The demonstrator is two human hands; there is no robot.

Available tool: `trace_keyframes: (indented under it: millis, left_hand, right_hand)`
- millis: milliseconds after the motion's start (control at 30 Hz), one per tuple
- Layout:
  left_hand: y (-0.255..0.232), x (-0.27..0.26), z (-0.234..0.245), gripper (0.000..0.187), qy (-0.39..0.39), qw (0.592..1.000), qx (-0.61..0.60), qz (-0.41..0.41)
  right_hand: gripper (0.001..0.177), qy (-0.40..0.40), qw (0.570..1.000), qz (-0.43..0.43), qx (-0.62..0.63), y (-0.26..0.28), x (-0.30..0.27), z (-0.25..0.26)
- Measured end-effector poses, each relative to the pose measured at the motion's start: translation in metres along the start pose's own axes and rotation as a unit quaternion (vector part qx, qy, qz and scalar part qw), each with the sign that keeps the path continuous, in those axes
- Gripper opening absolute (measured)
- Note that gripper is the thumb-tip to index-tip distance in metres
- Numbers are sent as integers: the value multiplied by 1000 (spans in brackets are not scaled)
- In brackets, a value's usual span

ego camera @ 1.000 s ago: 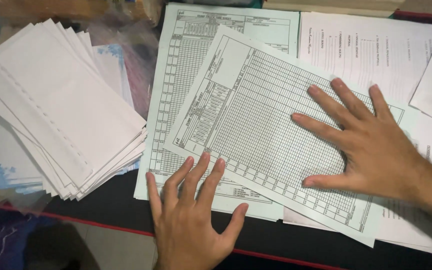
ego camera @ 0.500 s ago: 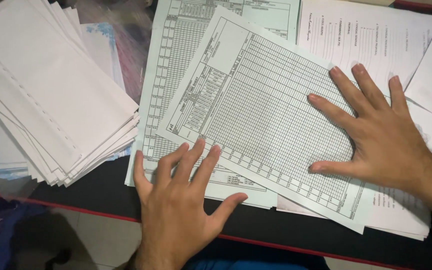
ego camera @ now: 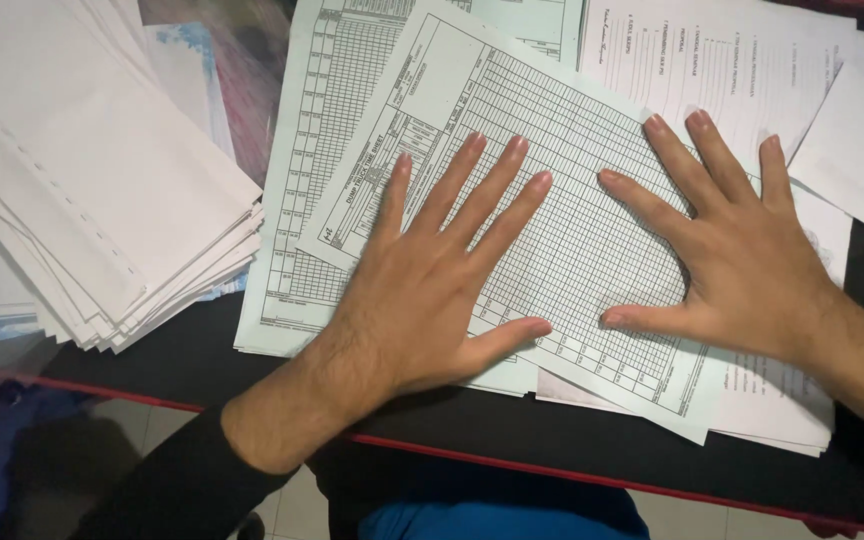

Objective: Sorting, examining, smoothing, and stuffing printed documents into envelopes at a desk.

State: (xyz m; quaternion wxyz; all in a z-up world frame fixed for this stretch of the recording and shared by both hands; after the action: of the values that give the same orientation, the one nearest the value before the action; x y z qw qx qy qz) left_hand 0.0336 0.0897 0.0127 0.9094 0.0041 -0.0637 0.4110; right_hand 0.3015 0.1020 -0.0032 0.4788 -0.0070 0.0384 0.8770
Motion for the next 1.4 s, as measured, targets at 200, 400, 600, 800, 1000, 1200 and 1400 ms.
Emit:
trace_keyframes:
  millis: [200,400,600,800,1000,1200,1400]
  left_hand:
    - [3,-4,-25,109,50,998,-18,20]
    - [3,-2,-27,112,45,998,-23,22]
    - [3,-4,-20,110,30,997,-68,-5]
    - [-1,-5,-14,111,12,994,-105,-42]
    - [-5,-6,-11,109,13,988,-129,-84]
    - [-4,-7,-4,111,13,984,-139,-112]
    - [-2,-11,15,91,-68,973,-173,-134]
  right_hand:
    - [115,-21,1000,8,-5,-1,-1,-2]
    - [96,-18,998,-11,65,-4,-2,4]
    - [62,-102,987,-8,127,-8,-4,20]
    - [55,-113,981,-60,143,-14,-7,24]
    - [64,-88,982,-110,125,-29,-9,16]
    - [57,-89,949,-182,240,-32,-11,31]
    - [44,-12,862,-277,425,-31,-9,41]
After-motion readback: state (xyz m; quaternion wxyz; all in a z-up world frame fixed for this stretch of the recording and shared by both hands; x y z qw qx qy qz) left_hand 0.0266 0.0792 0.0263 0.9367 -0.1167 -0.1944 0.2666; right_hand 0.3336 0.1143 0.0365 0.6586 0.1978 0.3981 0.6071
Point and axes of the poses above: each hand's wrist, its own x-axis towards the middle knuckle, its own z-axis out of the back of the hand, y = z × x, the point moved 2 cm from there along x, towards the middle knuckle, and after that the axes turned 1 degree about -z, right-handed, at the moved point
